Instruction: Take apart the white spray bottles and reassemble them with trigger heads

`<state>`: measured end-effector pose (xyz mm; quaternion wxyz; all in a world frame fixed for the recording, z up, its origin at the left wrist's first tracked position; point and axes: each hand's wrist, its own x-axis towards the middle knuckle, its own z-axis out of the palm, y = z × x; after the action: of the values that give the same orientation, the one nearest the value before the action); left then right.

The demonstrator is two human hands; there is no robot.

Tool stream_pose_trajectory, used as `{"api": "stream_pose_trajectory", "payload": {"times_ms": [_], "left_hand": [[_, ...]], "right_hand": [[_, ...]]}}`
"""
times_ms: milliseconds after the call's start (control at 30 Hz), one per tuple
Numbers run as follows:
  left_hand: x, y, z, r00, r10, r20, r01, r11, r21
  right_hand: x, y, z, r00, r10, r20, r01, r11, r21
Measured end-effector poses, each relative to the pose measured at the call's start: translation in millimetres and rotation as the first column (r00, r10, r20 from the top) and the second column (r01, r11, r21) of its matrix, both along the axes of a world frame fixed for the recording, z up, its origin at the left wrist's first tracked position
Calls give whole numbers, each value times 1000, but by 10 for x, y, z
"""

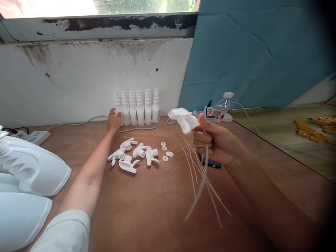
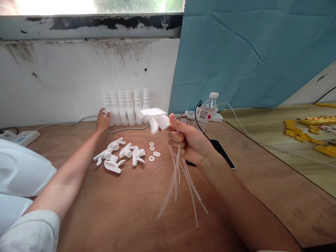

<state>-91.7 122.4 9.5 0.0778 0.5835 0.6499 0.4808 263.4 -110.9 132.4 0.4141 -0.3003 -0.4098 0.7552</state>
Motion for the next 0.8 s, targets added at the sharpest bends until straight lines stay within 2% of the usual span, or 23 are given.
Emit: {"api": "stream_pose_trajectory", "payload": {"times_ms": [100, 200, 400, 633, 800], "left_hand": [[-70, 7, -16, 998, 5, 57, -4, 1000, -21], [-156, -4, -43, 991, 15, 135, -10, 999, -40], [-305, -57, -46, 951, -76, 300, 122, 983, -136], [-304, -219, 43, 881, -109, 460, 220, 956, -194], [-239, -341, 208, 848, -78, 525, 173, 976, -133]], "right_hand": [[-15, 3, -40, 998, -10, 58, 11, 1000, -9], [-45, -10, -65, 990, 56, 127, -57, 998, 0], [-119, -17, -96, 974, 180, 135, -181, 983, -11], [-153, -45, -105, 960, 250, 129, -248, 968, -30], [-189, -56, -124, 947, 279, 159, -279, 960, -25]]}}
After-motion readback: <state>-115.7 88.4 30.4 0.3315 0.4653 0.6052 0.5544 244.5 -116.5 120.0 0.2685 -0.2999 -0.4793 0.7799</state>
